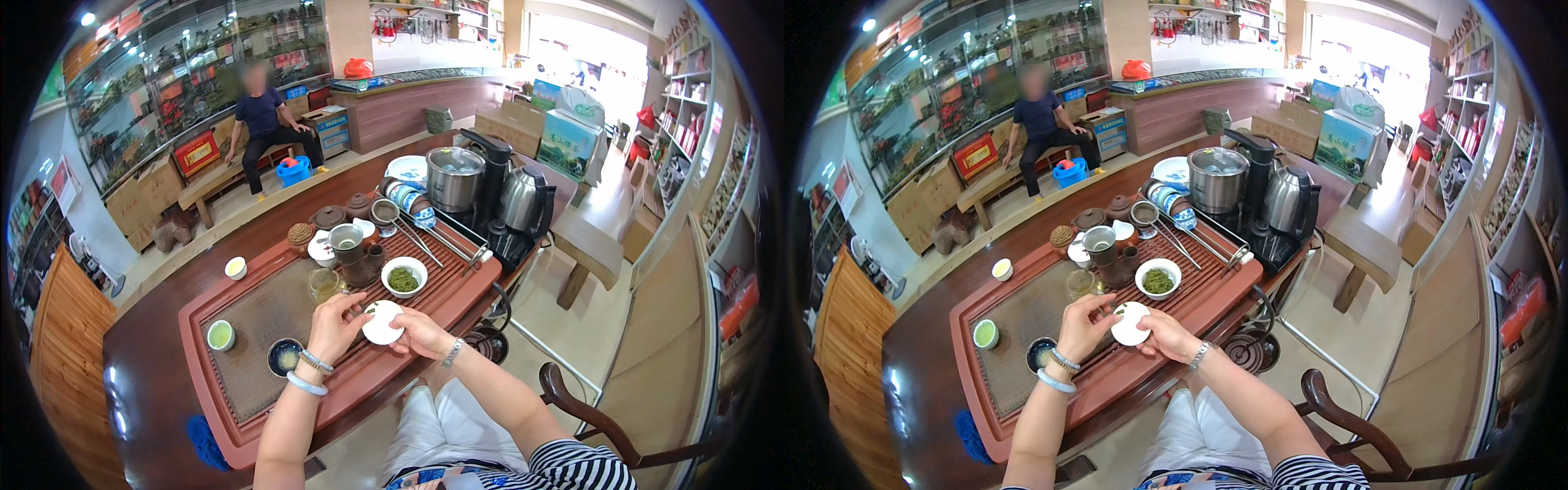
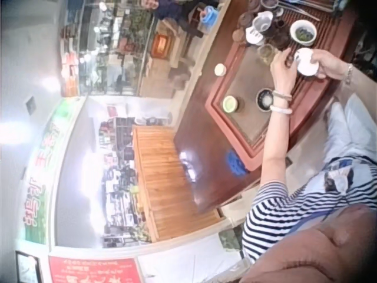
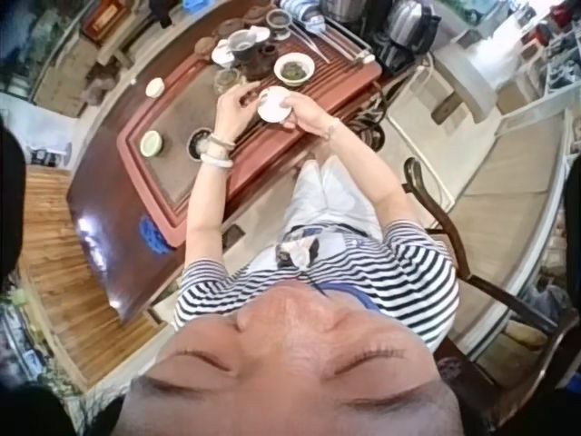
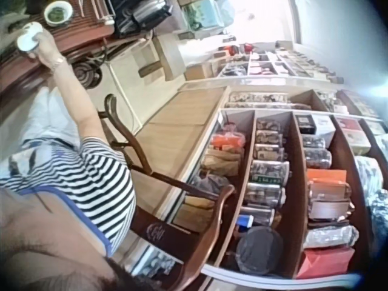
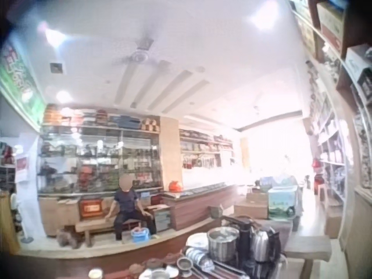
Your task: The person prepares tea by pouring hot water from a kettle into a teapot and cups, then adds tea leaves from a plastic bag into a small bowl. The person handles the kettle, teapot, cups, and tea leaves throughout the process.
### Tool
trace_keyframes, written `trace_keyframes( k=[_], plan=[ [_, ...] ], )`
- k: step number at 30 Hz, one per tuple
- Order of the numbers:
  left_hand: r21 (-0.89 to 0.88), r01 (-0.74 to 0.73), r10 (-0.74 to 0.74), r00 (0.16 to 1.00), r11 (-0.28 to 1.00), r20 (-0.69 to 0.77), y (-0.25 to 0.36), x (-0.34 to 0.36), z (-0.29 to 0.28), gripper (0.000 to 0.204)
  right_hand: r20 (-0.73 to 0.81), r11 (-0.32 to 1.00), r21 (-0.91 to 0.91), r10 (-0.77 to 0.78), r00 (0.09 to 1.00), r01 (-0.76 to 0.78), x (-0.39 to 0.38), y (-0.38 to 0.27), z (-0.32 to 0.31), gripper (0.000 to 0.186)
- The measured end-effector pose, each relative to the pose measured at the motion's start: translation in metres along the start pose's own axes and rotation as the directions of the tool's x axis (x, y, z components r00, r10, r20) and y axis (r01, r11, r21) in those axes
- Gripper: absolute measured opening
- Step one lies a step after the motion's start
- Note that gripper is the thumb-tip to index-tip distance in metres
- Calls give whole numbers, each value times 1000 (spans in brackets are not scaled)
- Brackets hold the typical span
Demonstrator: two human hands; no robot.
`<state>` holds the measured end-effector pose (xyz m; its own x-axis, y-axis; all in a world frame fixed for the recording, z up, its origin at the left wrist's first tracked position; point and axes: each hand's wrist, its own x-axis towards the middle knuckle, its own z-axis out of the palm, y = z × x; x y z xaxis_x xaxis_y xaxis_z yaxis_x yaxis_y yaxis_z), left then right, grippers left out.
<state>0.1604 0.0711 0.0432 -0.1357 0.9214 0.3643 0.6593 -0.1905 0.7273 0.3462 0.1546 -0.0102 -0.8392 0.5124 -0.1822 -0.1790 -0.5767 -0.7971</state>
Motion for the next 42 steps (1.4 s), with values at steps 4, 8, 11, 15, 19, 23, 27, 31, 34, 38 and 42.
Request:
trace_keyframes(
  k=[4,8,11,15,19,23,27,31,34,38,42],
  plan=[
    [16,-224,223,975,975,14,5,12,13,31,-6,999,-29,24,1000,-24,-4,-3,-6,33],
    [97,-281,281,960,955,6,3,17,23,17,-6,1000,5,7,1000,-7,-4,-2,-9,31],
    [88,-222,228,971,971,-64,-2,17,30,9,-58,999,35,-13,998,16,0,7,-9,34],
    [66,-180,190,959,981,-211,-7,22,18,6,-112,993,-119,-23,993,10,8,12,-1,34],
    [63,-123,136,944,990,-300,-15,22,-3,6,-150,906,-420,-114,982,41,29,30,19,28],
    [86,-133,154,940,987,-305,-22,23,-5,6,-219,742,-663,-312,924,93,42,35,42,26],
    [94,-170,190,942,981,-277,-9,21,0,6,-260,682,-715,-464,847,154,51,51,39,28],
    [120,-284,308,896,951,-321,38,19,-4,12,-163,467,-828,-732,662,312,19,55,37,22],
    [197,-450,489,754,871,-439,81,34,-8,12,-145,487,-789,-740,657,375,-15,52,20,19],
    [234,-452,502,678,861,-538,97,61,19,14,-152,485,-784,-754,639,386,-60,48,2,17],
    [491,-367,376,923,790,84,9,73,68,16,-199,499,-797,-750,631,341,-99,40,-11,13]
  ],
)
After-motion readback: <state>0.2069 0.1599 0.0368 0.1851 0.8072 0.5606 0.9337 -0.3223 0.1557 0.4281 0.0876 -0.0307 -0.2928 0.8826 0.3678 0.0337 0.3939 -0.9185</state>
